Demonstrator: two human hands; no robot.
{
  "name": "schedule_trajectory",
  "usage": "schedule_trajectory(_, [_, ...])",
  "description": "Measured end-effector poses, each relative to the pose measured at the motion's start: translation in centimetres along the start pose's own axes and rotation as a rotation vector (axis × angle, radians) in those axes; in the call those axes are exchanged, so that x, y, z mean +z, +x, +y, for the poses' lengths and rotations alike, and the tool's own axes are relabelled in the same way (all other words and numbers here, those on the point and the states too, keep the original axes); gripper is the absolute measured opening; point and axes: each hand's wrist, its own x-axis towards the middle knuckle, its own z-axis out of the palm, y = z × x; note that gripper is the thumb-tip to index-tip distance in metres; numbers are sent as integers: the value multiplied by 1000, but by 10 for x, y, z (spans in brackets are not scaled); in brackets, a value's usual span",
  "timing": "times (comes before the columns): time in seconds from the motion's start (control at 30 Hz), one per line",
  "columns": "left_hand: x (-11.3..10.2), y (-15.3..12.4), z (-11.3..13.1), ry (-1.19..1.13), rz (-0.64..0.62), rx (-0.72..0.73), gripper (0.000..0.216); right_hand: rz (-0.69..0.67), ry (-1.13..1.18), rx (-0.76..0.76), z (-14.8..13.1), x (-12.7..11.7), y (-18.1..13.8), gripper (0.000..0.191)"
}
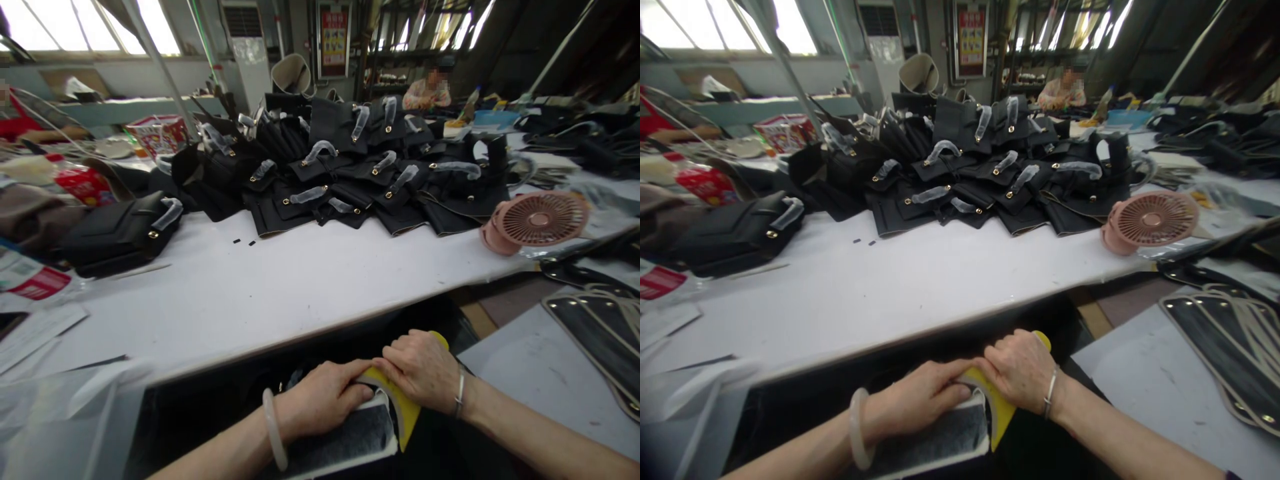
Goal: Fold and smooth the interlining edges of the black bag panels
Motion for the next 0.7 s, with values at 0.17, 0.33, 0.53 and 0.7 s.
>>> schedule_trajectory(0.17, [3,2,-2,66,2,20,29,-16,-82,-22,-2,0,1,53])
schedule_trajectory(0.33, [8,2,-8,121,30,30,26,-56,-126,-35,-5,0,1,52])
schedule_trajectory(0.53, [10,3,-10,158,48,62,25,-100,-138,9,-14,-4,-2,55])
schedule_trajectory(0.7, [11,3,-9,115,39,101,24,-121,-137,92,-20,-5,-4,54])
